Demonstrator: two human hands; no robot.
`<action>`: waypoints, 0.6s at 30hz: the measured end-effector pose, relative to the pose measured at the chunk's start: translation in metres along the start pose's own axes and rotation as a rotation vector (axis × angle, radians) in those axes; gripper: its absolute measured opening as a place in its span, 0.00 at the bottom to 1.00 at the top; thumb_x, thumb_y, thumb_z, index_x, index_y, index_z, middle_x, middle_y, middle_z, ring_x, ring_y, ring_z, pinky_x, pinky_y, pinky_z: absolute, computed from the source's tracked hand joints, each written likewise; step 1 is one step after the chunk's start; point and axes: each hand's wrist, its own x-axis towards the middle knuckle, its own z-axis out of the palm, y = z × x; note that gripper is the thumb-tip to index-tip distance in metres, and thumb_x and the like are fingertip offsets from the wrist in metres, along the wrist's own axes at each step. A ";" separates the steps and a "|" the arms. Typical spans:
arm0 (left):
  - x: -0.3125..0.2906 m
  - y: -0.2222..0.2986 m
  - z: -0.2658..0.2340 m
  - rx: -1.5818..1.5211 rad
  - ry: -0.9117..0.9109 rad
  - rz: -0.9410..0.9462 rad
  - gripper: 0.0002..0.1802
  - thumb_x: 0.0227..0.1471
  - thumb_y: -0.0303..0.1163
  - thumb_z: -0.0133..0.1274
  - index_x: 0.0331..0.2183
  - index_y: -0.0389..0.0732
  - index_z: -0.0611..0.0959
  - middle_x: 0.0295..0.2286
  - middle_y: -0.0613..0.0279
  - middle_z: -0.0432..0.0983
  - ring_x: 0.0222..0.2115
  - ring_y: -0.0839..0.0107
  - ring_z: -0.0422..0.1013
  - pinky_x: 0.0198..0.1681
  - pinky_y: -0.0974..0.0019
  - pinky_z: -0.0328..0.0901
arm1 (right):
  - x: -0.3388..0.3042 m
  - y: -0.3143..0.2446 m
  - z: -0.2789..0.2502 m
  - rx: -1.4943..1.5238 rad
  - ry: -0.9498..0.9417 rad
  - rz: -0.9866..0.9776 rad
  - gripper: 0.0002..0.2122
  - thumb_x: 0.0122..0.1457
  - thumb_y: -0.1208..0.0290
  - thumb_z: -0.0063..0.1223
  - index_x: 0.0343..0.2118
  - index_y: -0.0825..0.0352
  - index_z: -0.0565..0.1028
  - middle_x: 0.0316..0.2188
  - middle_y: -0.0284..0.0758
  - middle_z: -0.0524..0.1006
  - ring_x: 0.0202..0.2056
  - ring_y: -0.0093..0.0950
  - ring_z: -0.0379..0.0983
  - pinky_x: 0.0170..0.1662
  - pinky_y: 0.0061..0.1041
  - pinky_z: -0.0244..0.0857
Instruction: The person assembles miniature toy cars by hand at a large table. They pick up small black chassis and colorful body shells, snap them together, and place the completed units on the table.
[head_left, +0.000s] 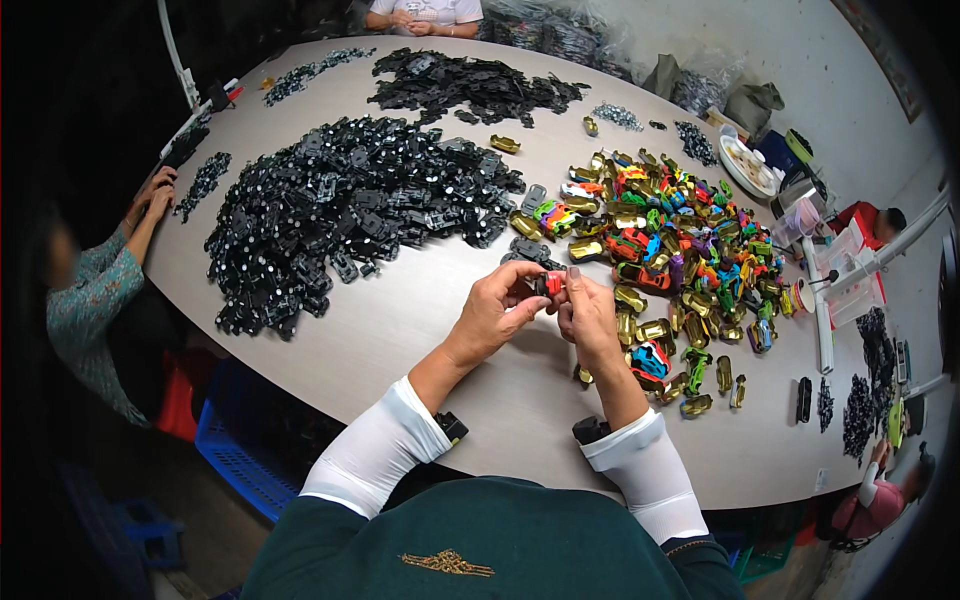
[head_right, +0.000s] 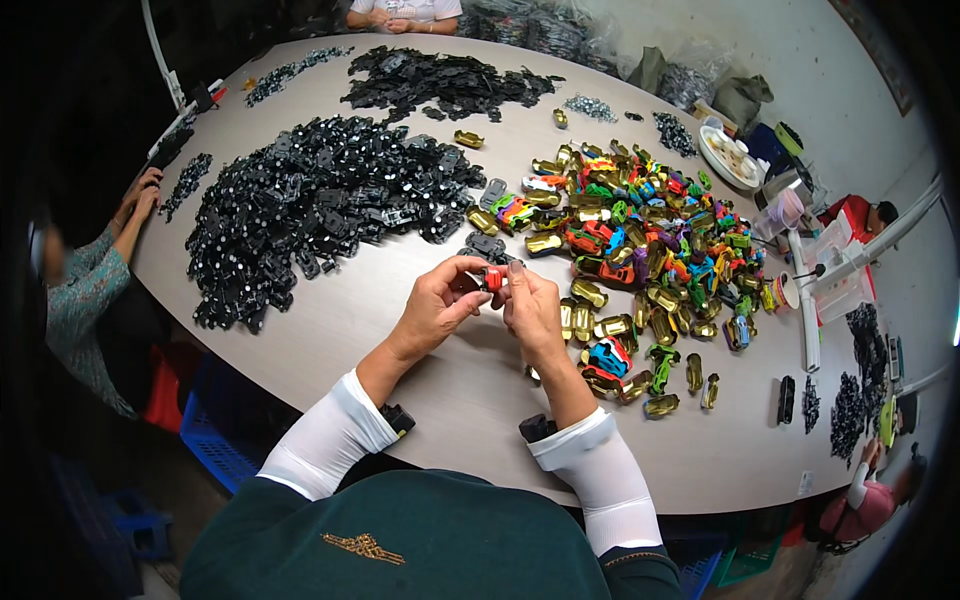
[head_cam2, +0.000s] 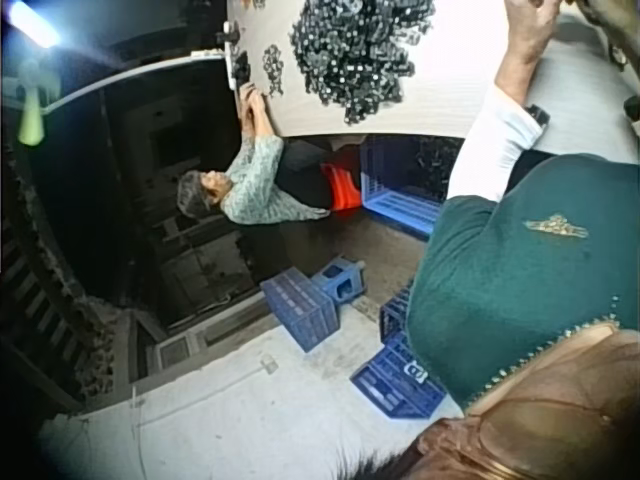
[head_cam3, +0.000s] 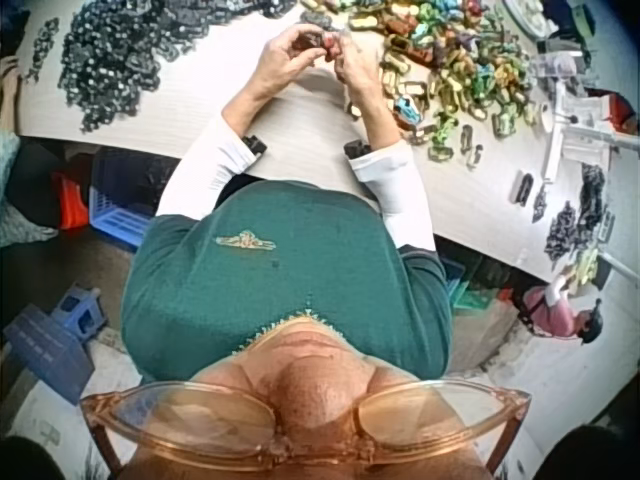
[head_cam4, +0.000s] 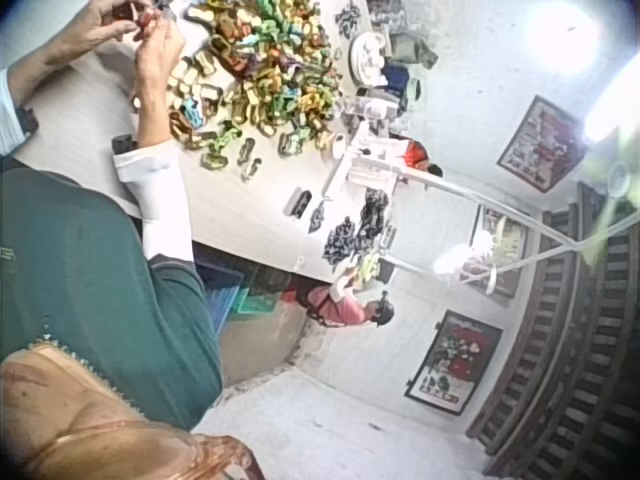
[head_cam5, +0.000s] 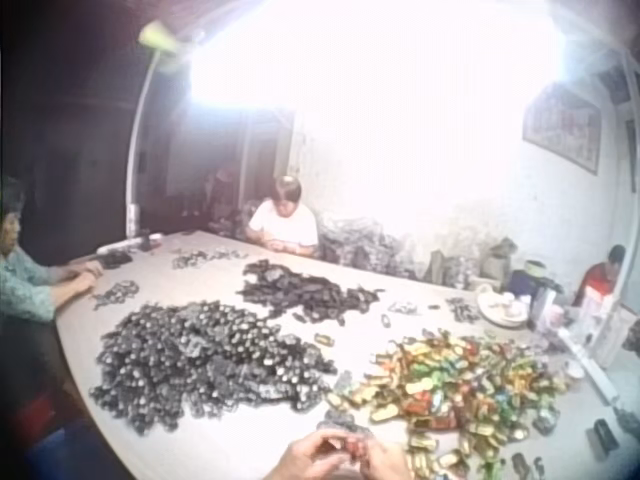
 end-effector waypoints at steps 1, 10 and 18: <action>0.001 -0.003 -0.002 -0.025 0.011 -0.007 0.16 0.50 0.22 0.56 0.43 0.34 0.76 0.35 0.61 0.76 0.28 0.81 0.71 0.30 0.77 0.69 | -0.001 -0.002 0.004 -0.061 0.005 -0.080 0.15 0.65 0.63 0.44 0.44 0.70 0.75 0.18 0.27 0.71 0.15 0.12 0.60 0.16 0.15 0.51; 0.003 0.001 -0.003 -0.141 0.044 0.025 0.15 0.54 0.24 0.52 0.45 0.33 0.74 0.33 0.62 0.76 0.27 0.79 0.72 0.27 0.77 0.69 | -0.003 0.000 0.009 -0.414 -0.039 -0.439 0.13 0.60 0.76 0.50 0.48 0.66 0.72 0.21 0.31 0.77 0.22 0.16 0.70 0.27 0.19 0.65; 0.002 -0.007 -0.004 -0.121 0.020 0.022 0.16 0.57 0.22 0.48 0.48 0.33 0.71 0.35 0.60 0.76 0.31 0.77 0.73 0.29 0.75 0.70 | -0.003 -0.001 0.011 -0.588 0.025 -0.529 0.11 0.59 0.76 0.50 0.45 0.66 0.72 0.21 0.35 0.78 0.19 0.23 0.73 0.25 0.22 0.66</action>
